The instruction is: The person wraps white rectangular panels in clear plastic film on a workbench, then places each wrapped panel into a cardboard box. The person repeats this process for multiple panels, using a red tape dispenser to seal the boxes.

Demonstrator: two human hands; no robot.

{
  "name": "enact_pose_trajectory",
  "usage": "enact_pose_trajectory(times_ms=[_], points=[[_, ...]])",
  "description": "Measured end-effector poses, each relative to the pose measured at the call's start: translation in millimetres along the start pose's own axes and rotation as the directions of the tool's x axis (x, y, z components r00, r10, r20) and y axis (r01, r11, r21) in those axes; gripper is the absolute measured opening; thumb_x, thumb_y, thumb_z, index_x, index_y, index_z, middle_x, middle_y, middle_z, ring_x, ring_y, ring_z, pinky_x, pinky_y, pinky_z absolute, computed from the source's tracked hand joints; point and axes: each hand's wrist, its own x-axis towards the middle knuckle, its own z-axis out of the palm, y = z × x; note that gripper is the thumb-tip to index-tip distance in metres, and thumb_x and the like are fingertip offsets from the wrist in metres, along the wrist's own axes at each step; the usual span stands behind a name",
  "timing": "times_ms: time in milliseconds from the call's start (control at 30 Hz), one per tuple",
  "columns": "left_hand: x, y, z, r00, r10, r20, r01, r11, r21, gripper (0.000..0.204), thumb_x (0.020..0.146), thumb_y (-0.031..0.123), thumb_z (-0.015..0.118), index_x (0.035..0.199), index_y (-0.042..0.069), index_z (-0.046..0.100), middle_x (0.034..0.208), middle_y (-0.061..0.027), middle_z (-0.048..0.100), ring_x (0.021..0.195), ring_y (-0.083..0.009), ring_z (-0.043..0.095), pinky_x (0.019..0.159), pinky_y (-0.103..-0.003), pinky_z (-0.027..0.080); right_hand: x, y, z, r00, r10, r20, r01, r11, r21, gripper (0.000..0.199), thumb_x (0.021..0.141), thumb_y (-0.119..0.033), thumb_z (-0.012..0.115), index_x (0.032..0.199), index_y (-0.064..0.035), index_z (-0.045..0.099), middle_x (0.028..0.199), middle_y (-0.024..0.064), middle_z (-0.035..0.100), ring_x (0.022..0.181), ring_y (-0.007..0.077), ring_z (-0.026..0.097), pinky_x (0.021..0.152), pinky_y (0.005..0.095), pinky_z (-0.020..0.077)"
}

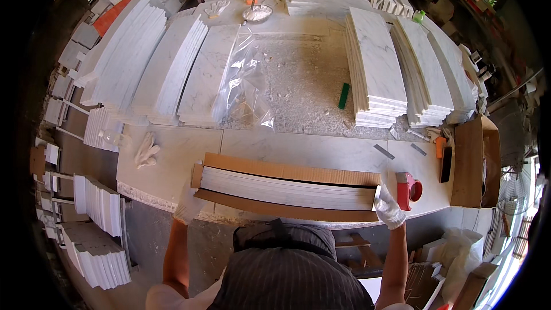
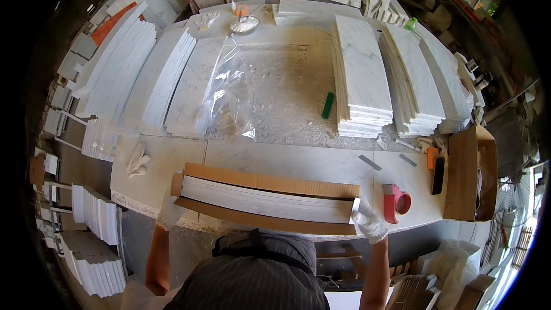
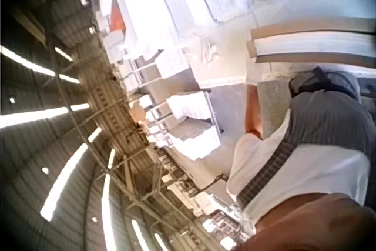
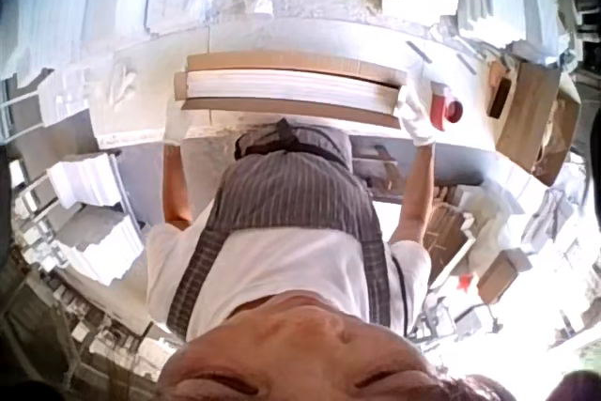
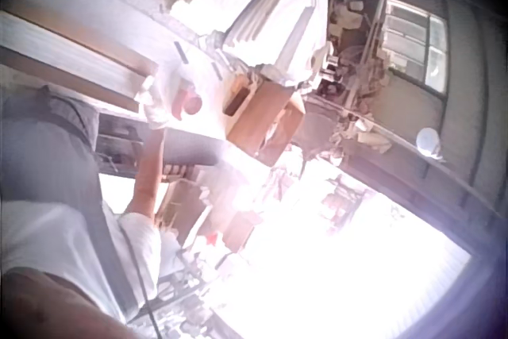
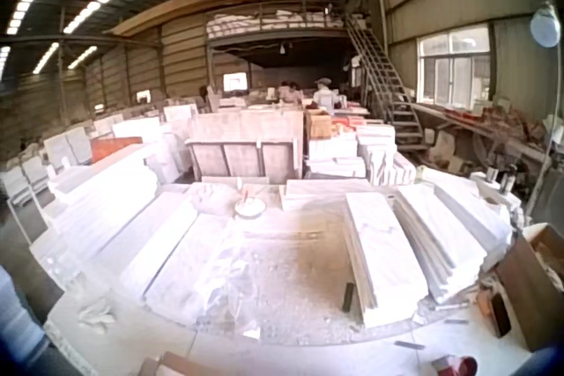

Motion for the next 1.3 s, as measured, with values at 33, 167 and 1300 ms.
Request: enact_pose_trajectory(times_ms=[33,167,1300], points=[[-5,13,5,0.994,0.099,-0.042,-0.097,0.994,0.058,0.057,0.08,0.005,0.076,0.132,-0.002,0.055,0.131,-0.0169,0.059,0.123,-0.0303,0.057,0.099,-0.039,0.05,11,-4,4,0.998,0.054,0.033,-0.057,0.993,0.101,0.063,0.092,-0.016,0.069,0.148,-0.0022,0.043,0.144,0.0078,0.053,0.13,0.0187,0.05,0.11,0.0339,0.0389],[-15,72,13,0.876,0.467,0.119,-0.452,0.709,0.541,0.055,0.073,0.003,0.081,0.123,-0.001,0.061,0.122,-0.0147,0.06,0.116,-0.0308,0.058,0.096,-0.037,0.05,40,-50,30,0.994,0.109,-0.003,-0.105,0.966,0.235,0.053,0.088,-0.011,0.076,0.136,-0.0025,0.054,0.12,0.0022,0.063,0.109,0.0123,0.057,0.097,0.0298,0.0454],[35,100,106,0.785,0.405,0.469,-0.586,0.239,0.774,0.063,0.085,0.037,0.069,0.138,0.007,0.051,0.132,-0.015,0.057,0.12,-0.0353,0.054,0.104,-0.05,0.042,64,-140,123,0.876,-0.23,0.424,0.482,0.397,-0.781,0.088,0.063,-0.058,0.082,0.128,-0.005,0.053,0.115,0.0146,0.061,0.109,0.035,0.058,0.098,0.0464,0.0442]])
